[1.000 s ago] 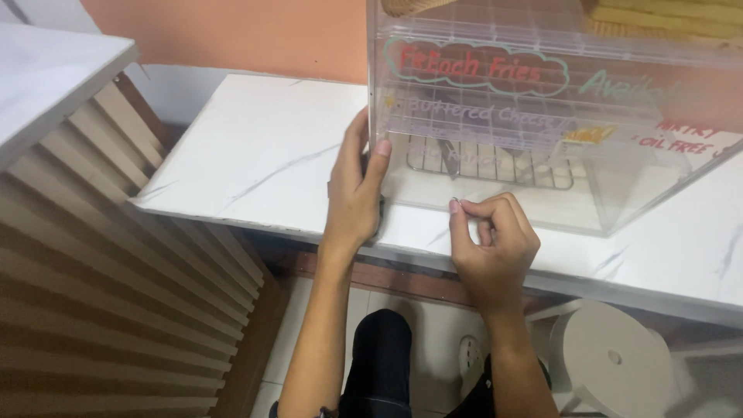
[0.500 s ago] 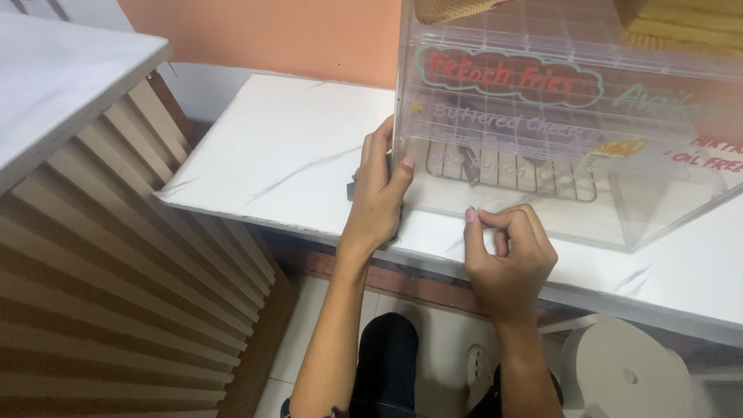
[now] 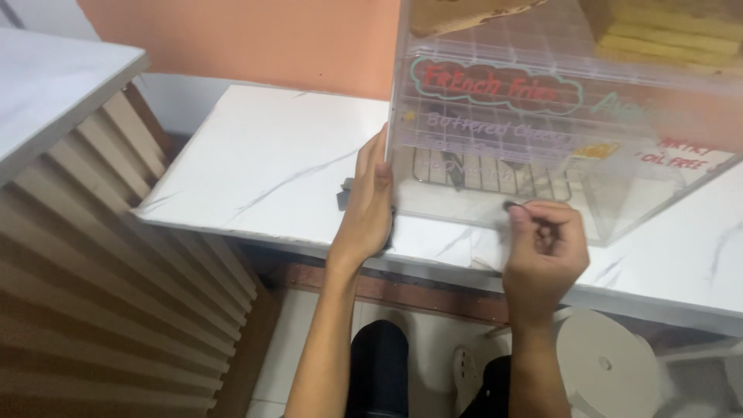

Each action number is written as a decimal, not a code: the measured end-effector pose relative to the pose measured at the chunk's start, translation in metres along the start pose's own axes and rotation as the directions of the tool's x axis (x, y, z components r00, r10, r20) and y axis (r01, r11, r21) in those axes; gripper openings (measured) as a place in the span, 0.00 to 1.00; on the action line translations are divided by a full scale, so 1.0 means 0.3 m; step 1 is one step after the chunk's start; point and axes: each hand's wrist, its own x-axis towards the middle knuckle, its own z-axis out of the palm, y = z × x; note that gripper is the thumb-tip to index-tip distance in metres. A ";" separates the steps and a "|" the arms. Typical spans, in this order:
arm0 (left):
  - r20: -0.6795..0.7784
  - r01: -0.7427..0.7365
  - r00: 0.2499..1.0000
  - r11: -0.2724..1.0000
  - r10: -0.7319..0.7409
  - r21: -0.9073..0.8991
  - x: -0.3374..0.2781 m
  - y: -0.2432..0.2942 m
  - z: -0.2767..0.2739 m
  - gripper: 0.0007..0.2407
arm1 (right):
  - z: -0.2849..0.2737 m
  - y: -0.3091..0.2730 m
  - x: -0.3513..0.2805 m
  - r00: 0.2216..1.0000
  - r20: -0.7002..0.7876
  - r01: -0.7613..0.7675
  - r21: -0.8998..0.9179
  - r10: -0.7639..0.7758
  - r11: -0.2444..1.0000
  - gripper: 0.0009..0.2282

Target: Wiping a clear food display case and scraping off sticker residue using a cloth and a small metal object.

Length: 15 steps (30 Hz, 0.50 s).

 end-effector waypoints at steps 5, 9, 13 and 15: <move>0.048 0.034 0.998 0.999 -0.034 -0.004 0.008 0.025 -0.009 0.43 | -0.096 0.055 0.081 0.997 -0.082 0.012 0.167 0.002 0.986 0.09; 0.051 0.085 0.995 0.996 -0.086 0.023 0.004 0.006 -0.003 0.44 | -0.124 0.090 0.118 0.981 -0.185 0.006 0.358 0.065 0.934 0.14; 0.037 0.082 0.996 0.996 -0.083 0.031 0.000 0.005 0.009 0.44 | -0.138 0.114 0.094 0.980 -0.150 -0.074 0.343 0.133 0.936 0.11; 0.033 0.049 0.998 0.997 -0.050 0.055 -0.001 0.018 0.012 0.44 | -0.138 0.091 0.089 0.987 -0.078 -0.118 0.241 0.140 0.963 0.11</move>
